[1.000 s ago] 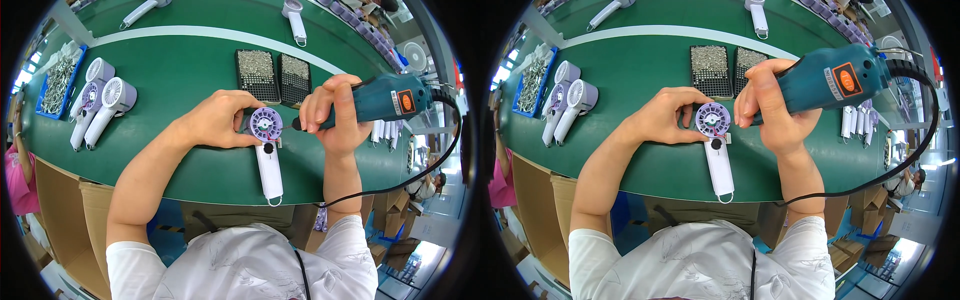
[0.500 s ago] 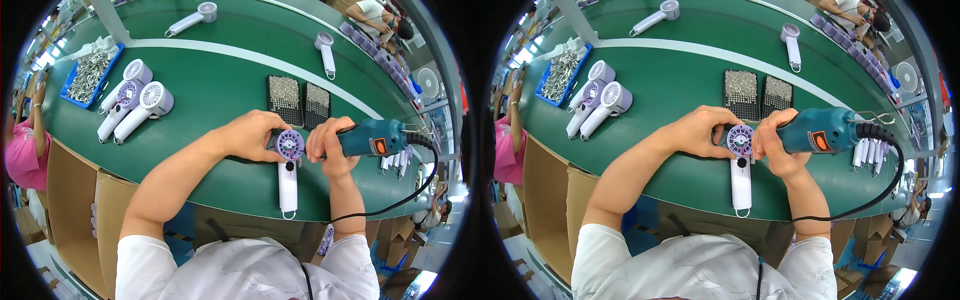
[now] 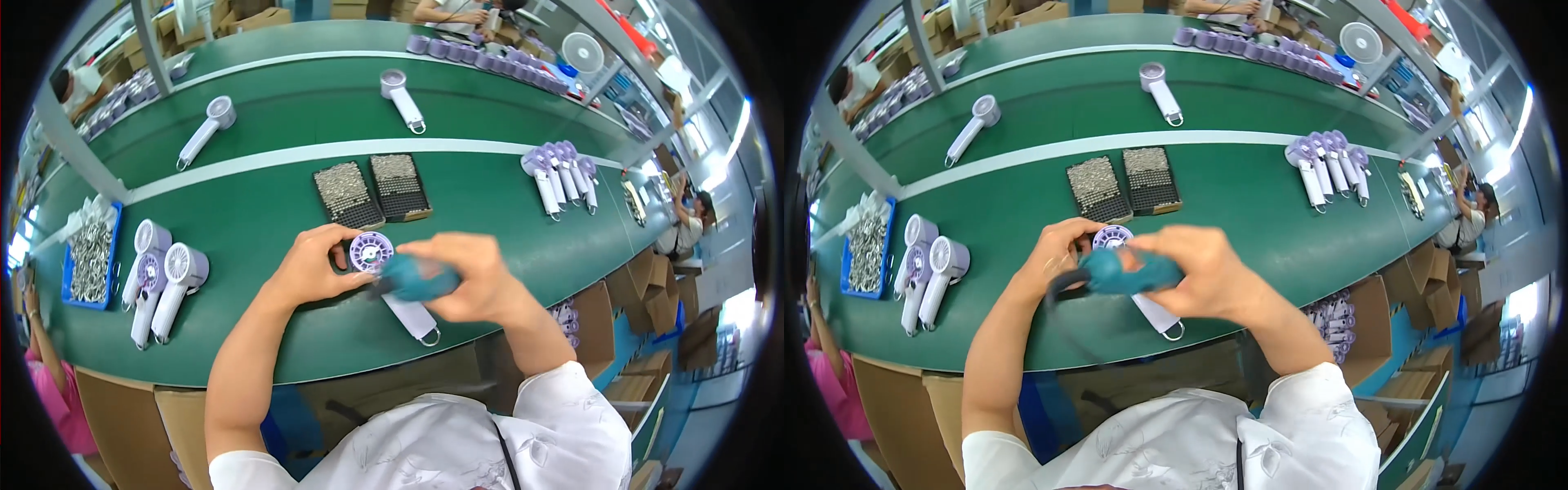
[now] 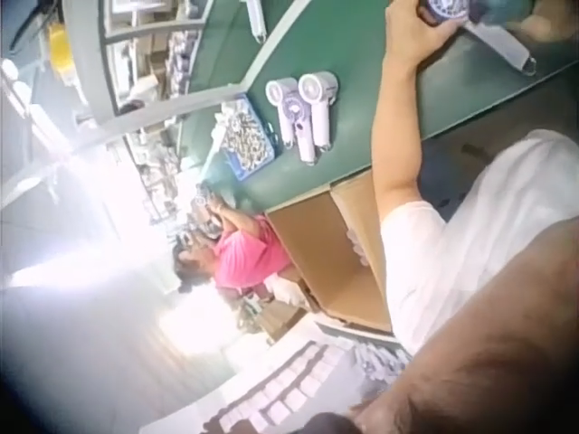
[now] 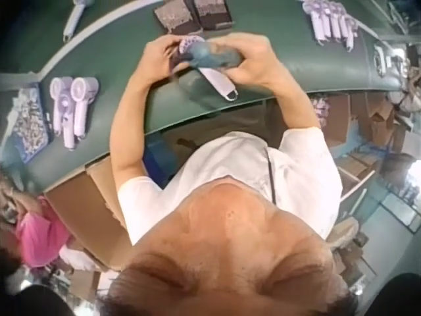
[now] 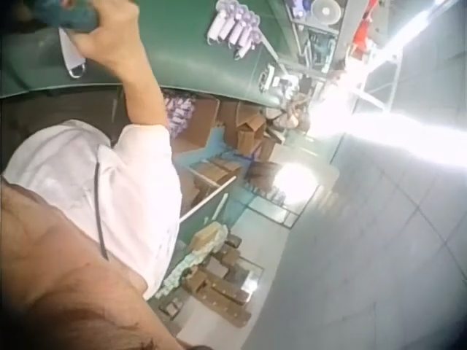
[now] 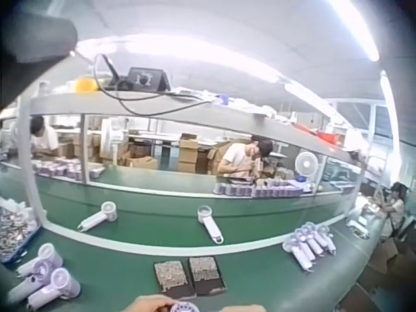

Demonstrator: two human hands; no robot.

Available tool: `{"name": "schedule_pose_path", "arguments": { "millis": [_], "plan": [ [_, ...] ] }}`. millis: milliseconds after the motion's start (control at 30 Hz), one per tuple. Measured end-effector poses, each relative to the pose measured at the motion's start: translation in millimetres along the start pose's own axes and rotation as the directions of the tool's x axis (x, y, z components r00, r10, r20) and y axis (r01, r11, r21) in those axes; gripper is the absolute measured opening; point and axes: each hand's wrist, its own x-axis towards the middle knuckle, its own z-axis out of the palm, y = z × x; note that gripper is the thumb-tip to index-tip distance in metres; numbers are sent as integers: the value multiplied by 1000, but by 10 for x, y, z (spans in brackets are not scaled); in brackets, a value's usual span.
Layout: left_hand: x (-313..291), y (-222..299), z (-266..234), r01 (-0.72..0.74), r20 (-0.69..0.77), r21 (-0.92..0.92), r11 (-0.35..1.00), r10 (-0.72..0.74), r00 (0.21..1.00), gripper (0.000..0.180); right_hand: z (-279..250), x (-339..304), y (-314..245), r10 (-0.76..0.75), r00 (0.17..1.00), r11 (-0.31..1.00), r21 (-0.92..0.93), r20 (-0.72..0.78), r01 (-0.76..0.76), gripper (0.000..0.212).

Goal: The person assembles handheld fans by positioning components and fastening screws with an electric screwdriver, then places the assembled fans onto the conveyor belt.

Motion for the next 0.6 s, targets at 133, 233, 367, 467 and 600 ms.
{"name": "schedule_pose_path", "arguments": {
  "millis": [133, 233, 367, 467, 600],
  "plan": [
    [30, 2, 177, -44, -60, 30, 999, 46, 997, 59, 258, -643, 30, 206, 975, 937, -306, 87, -170, 57],
    [44, 66, 228, -97, -71, 2, 995, 97, 993, 60, 318, -861, -56, 330, 937, 888, -374, 115, -267, 56],
    [13, 85, 219, -204, -92, -17, 979, 202, 975, 60, 115, -1064, -8, 470, 882, 820, -351, -38, -452, 47],
    [38, -22, 187, -203, -187, 62, 977, 211, 959, 51, -170, -1312, 350, 514, 820, 725, -382, -253, -573, 42],
    [77, -77, 159, -207, -260, 135, 969, 237, 936, 41, -610, -1346, 1014, 634, 658, 539, -378, -407, -753, 31]
  ]
}}
